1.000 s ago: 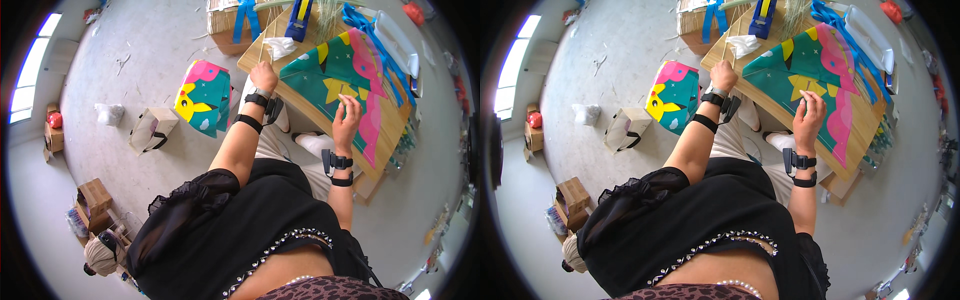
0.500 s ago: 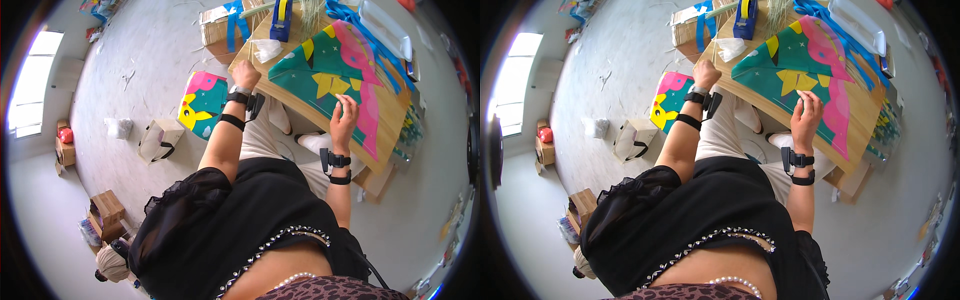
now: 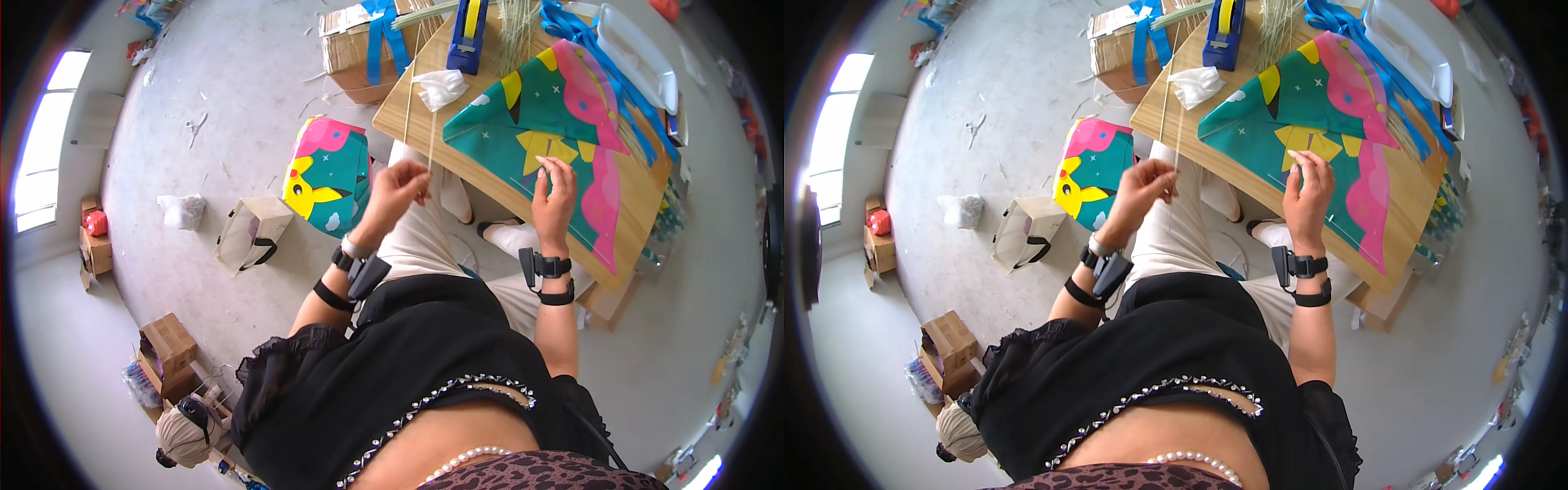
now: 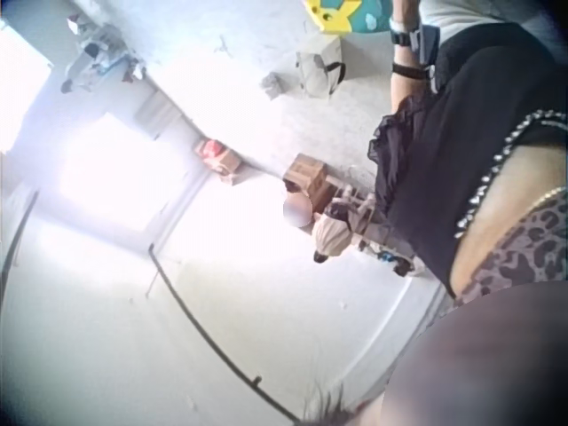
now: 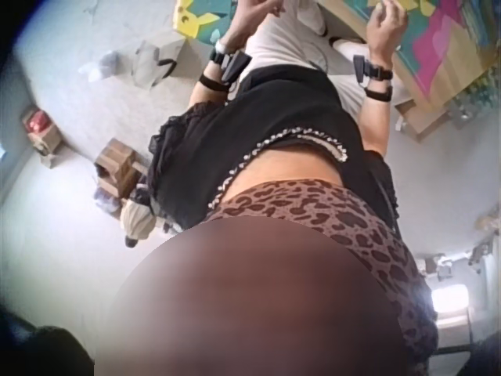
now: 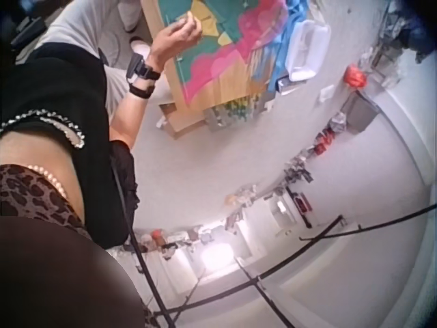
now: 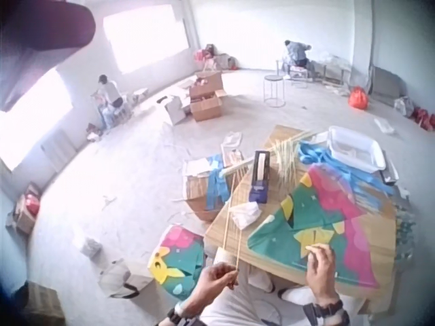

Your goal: The recorder is assembling components for a decorative frame, specifically attaching strings and adhesive tape to a printed art board.

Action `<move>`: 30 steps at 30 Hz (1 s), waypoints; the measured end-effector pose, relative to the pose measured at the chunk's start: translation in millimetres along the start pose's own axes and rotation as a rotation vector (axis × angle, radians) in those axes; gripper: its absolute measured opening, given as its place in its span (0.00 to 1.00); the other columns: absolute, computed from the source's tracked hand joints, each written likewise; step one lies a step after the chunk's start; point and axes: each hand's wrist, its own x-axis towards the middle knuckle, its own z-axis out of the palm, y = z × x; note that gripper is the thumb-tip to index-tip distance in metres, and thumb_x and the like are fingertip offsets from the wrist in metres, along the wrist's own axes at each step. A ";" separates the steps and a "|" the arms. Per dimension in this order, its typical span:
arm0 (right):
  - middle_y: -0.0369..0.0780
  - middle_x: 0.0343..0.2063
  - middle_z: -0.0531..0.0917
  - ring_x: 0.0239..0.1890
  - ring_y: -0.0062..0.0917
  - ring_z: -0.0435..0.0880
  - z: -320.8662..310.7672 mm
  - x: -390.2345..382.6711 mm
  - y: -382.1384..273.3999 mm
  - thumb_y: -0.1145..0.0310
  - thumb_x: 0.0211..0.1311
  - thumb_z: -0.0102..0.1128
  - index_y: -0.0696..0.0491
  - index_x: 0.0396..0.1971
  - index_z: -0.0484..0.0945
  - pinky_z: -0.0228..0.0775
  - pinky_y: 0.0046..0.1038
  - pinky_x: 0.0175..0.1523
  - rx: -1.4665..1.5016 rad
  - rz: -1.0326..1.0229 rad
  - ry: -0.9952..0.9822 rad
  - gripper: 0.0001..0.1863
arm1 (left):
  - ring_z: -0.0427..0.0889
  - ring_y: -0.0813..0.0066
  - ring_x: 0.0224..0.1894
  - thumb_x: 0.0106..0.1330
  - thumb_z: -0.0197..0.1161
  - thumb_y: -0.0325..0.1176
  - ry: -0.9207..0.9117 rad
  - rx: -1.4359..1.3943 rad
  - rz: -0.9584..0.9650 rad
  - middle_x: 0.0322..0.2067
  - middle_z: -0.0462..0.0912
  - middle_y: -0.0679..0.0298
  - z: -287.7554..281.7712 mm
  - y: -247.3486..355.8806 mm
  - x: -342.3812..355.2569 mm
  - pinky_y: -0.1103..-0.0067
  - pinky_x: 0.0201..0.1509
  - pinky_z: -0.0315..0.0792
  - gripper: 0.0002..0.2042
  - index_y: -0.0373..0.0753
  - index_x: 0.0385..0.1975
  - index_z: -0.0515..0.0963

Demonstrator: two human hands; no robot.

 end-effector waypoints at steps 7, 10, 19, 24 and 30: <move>0.42 0.46 0.81 0.47 0.34 0.79 37.8 48.3 -28.8 0.76 0.68 0.59 0.54 0.51 0.81 0.71 0.34 0.55 0.205 0.133 -0.171 0.13 | 0.81 0.81 0.28 0.72 0.64 0.28 -0.064 -0.118 -0.094 0.28 0.82 0.65 18.9 -9.8 3.0 0.84 0.34 0.75 0.07 0.30 0.43 0.78; 0.40 0.45 0.82 0.41 0.28 0.79 59.5 69.8 -29.9 0.76 0.67 0.60 0.54 0.52 0.80 0.73 0.31 0.50 0.249 0.149 -0.197 0.14 | 0.80 0.81 0.28 0.72 0.64 0.27 -0.072 -0.127 -0.109 0.27 0.81 0.66 16.3 -8.2 12.3 0.84 0.34 0.75 0.07 0.30 0.43 0.78; 0.38 0.42 0.84 0.37 0.21 0.80 133.5 140.3 -5.2 0.71 0.66 0.64 0.54 0.53 0.81 0.76 0.27 0.44 0.430 0.257 -0.197 0.16 | 0.78 0.83 0.27 0.73 0.63 0.28 -0.105 -0.199 -0.140 0.26 0.81 0.66 5.7 -3.0 18.8 0.85 0.34 0.73 0.07 0.30 0.41 0.78; 0.41 0.42 0.87 0.39 0.25 0.84 176.0 192.6 18.6 0.66 0.66 0.66 0.57 0.51 0.83 0.77 0.28 0.48 0.372 0.301 -0.149 0.16 | 0.78 0.83 0.26 0.74 0.63 0.29 -0.089 -0.193 -0.154 0.26 0.81 0.66 3.9 -7.6 22.8 0.85 0.33 0.72 0.07 0.30 0.41 0.78; 0.37 0.38 0.88 0.39 0.18 0.82 192.1 226.2 32.1 0.61 0.72 0.62 0.59 0.46 0.85 0.74 0.25 0.46 0.477 0.427 -0.327 0.16 | 0.78 0.83 0.25 0.73 0.63 0.29 -0.102 -0.211 -0.164 0.25 0.81 0.66 2.3 -5.6 23.8 0.85 0.32 0.72 0.07 0.31 0.40 0.78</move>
